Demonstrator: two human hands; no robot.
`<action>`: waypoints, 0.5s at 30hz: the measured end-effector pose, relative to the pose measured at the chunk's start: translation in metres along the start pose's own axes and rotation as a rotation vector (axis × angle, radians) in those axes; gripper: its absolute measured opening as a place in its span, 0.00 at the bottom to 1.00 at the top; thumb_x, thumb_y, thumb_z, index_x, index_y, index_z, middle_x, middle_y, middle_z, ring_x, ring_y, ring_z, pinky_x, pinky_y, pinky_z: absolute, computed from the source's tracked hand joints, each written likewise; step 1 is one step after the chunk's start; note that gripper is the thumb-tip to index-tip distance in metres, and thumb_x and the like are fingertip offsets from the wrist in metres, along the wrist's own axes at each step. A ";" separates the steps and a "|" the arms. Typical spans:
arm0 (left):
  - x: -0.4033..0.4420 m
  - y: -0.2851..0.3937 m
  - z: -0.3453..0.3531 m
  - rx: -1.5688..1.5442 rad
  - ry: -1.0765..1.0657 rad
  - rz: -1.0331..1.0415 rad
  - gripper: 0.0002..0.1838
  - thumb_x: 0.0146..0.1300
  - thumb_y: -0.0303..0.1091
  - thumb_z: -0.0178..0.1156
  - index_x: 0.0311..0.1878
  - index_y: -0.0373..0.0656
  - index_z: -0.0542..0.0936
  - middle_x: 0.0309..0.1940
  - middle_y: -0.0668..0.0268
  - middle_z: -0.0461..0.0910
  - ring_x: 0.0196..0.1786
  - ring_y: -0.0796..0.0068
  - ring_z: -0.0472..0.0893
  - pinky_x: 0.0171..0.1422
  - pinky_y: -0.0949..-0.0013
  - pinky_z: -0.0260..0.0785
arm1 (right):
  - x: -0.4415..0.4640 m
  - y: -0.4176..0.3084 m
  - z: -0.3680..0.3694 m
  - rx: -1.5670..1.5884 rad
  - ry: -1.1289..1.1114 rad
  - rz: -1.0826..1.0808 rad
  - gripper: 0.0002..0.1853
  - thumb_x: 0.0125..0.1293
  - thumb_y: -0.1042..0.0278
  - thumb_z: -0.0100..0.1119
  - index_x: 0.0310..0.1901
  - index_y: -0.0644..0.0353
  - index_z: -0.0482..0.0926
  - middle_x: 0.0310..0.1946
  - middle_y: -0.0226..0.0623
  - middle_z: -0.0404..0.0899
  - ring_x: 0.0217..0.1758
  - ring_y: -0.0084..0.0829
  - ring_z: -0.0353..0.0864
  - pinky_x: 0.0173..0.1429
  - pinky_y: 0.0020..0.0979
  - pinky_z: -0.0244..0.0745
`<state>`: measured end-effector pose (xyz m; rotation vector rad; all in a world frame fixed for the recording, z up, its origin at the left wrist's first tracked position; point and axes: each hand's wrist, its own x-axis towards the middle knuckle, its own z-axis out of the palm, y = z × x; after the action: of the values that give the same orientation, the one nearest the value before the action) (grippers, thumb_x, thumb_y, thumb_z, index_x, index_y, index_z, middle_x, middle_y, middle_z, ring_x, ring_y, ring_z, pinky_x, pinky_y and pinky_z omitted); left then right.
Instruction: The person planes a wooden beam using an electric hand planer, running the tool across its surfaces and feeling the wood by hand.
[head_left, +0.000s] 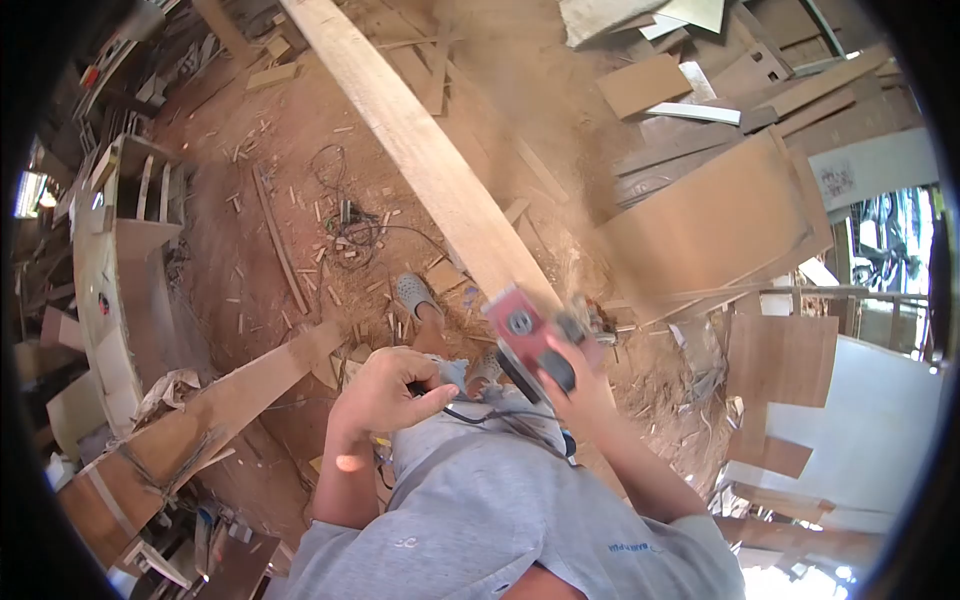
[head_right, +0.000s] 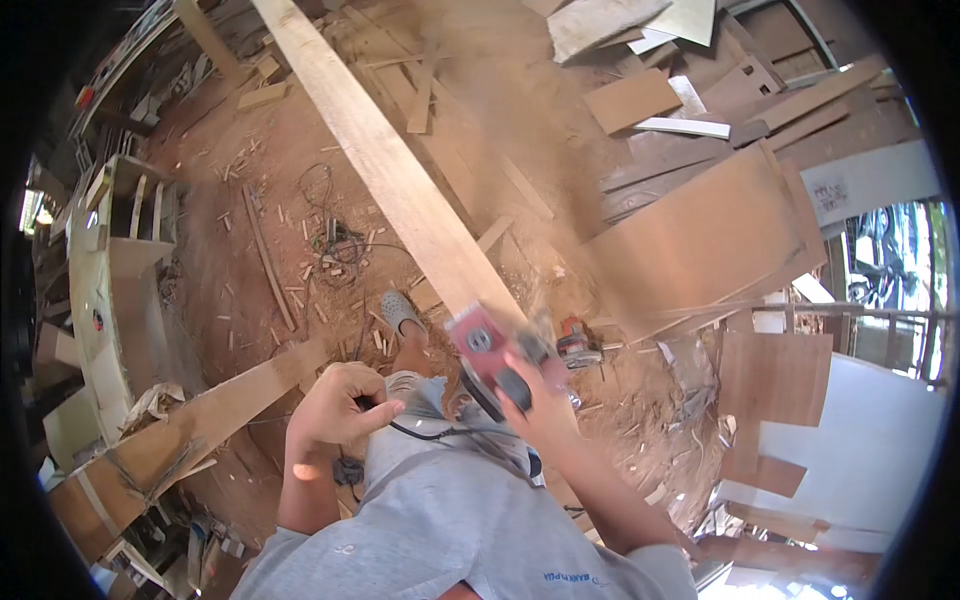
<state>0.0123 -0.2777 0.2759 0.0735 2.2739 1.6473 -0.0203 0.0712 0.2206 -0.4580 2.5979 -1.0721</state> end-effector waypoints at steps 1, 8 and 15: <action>0.001 0.002 0.006 0.002 -0.009 0.008 0.19 0.63 0.37 0.80 0.24 0.38 0.82 0.20 0.59 0.77 0.25 0.59 0.77 0.34 0.57 0.68 | -0.031 0.014 -0.010 -0.010 0.013 -0.017 0.32 0.71 0.61 0.77 0.75 0.48 0.79 0.57 0.52 0.90 0.48 0.58 0.94 0.48 0.51 0.89; 0.020 0.019 0.019 0.013 -0.147 0.011 0.16 0.67 0.39 0.78 0.28 0.38 0.85 0.23 0.58 0.82 0.27 0.59 0.83 0.35 0.58 0.74 | -0.100 0.055 -0.046 -0.074 -0.029 0.052 0.33 0.70 0.61 0.77 0.76 0.49 0.79 0.57 0.50 0.92 0.48 0.56 0.95 0.48 0.49 0.90; 0.031 0.001 -0.028 0.048 -0.113 -0.024 0.17 0.66 0.39 0.78 0.27 0.38 0.84 0.23 0.58 0.81 0.28 0.58 0.82 0.35 0.57 0.73 | 0.019 -0.004 -0.014 0.021 -0.022 0.072 0.32 0.73 0.60 0.75 0.76 0.52 0.77 0.59 0.49 0.91 0.51 0.59 0.94 0.51 0.50 0.90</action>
<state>-0.0255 -0.2959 0.2775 0.1460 2.2215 1.5368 -0.0419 0.0700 0.2298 -0.3665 2.5611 -1.0642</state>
